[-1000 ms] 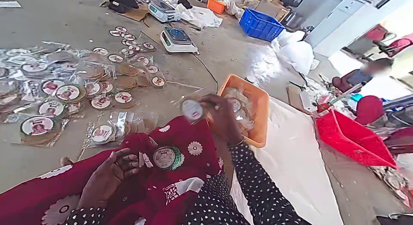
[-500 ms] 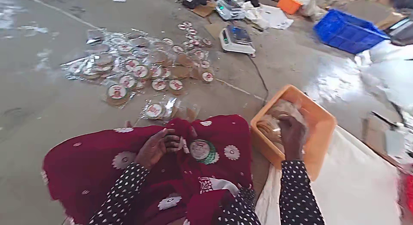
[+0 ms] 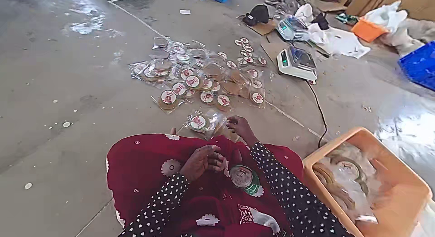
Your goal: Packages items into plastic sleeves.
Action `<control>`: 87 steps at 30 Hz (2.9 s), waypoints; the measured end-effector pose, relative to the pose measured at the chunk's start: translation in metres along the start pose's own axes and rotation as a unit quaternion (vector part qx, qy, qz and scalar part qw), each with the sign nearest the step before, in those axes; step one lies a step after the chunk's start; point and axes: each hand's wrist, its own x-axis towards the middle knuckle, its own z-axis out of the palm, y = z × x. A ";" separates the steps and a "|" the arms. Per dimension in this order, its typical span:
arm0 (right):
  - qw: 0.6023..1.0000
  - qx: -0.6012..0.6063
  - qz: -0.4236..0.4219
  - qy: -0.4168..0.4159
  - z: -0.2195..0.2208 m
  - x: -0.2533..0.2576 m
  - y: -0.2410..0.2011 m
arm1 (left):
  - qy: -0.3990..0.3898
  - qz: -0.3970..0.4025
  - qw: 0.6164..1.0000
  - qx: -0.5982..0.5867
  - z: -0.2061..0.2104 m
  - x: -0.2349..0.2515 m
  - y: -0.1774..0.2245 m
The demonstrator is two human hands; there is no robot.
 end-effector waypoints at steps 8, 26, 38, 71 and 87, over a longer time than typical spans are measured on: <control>0.986 -0.096 0.121 0.062 0.064 0.053 -0.008 | 0.024 -0.003 0.999 -0.032 0.005 0.007 0.006; 0.934 -0.347 0.073 -0.041 0.092 0.068 -0.043 | 0.029 0.009 0.999 -0.031 0.006 0.011 -0.001; 0.981 -0.192 -0.013 0.015 0.087 0.069 -0.059 | 0.024 0.013 0.999 -0.025 0.004 0.015 0.000; 0.979 -0.151 -0.093 0.104 -0.050 -0.216 0.026 | 0.118 0.098 0.984 -0.091 0.009 -0.009 -0.001; 0.983 -0.087 -0.075 0.140 -0.043 -0.219 0.038 | 0.135 0.103 0.982 -0.083 0.008 -0.009 -0.001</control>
